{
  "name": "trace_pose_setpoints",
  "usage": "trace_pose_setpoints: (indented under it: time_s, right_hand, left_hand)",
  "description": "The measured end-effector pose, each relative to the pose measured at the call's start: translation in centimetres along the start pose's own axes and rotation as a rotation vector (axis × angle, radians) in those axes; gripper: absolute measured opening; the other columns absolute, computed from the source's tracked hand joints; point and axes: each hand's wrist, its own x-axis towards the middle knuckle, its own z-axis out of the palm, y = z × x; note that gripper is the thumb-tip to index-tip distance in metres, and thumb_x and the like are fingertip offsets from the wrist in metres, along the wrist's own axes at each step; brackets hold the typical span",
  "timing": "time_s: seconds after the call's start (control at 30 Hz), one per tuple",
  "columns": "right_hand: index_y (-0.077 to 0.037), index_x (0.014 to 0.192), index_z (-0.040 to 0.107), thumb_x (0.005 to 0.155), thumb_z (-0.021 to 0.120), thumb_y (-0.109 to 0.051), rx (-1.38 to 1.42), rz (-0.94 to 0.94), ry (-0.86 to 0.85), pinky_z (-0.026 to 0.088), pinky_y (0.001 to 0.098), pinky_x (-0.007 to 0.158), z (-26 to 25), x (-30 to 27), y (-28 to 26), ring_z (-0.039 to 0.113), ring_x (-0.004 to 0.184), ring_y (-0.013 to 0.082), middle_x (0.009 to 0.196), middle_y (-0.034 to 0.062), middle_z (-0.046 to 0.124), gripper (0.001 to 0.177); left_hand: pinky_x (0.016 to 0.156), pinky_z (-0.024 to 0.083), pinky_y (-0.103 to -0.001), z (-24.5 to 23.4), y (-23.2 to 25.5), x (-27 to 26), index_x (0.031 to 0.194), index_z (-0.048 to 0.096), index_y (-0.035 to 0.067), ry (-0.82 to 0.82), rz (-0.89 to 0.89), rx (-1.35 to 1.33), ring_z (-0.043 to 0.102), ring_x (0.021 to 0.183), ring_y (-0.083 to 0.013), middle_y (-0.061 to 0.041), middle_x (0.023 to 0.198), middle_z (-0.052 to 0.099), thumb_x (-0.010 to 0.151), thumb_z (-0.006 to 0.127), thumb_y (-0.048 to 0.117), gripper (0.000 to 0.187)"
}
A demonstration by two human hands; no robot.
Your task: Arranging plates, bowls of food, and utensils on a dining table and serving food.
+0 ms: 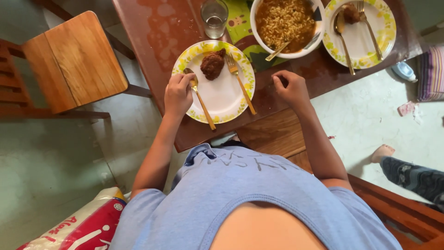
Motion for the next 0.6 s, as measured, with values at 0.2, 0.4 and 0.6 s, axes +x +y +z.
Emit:
trace_pose_setpoints:
  time_s: [0.2,0.4,0.6]
  right_hand:
    - [-0.01,0.15,0.054,0.097,0.068,-0.007,-0.019,-0.182,0.058,0.053,0.0585,0.069,0.0,1.4,-3.3,0.067,0.083,0.0486,0.088,0.0262,0.069,0.055]
    - [0.001,0.121,0.073,0.094,0.076,-0.003,-0.213,-0.239,0.097,0.058,0.0428,0.084,4.4,5.9,4.6,0.073,0.098,0.0338,0.11,0.0173,0.076,0.028]
    - [-0.006,0.099,0.072,0.097,0.07,0.005,-0.153,-0.278,0.332,0.052,0.0389,0.086,-2.9,5.0,1.1,0.07,0.096,0.029,0.102,0.0101,0.078,0.011]
  left_hand:
    - [0.08,0.054,-0.036,1.3,1.2,-0.7,0.116,0.073,0.024,-0.023,-0.007,-0.018,0.064,0.096,-0.0239,-0.002,0.099,0.061,0.085,0.067,0.008,0.035]
    - [0.064,0.047,-0.041,-1.7,5.1,0.6,0.122,0.07,0.005,-0.161,-0.004,-0.152,0.053,0.09,-0.0306,-0.009,0.096,0.055,0.092,0.059,-0.012,0.036]
    - [0.069,0.048,-0.042,-2.3,5.0,0.7,0.118,0.071,0.003,-0.122,0.043,-0.166,0.055,0.09,-0.0325,-0.012,0.096,0.056,0.094,0.058,-0.013,0.032]
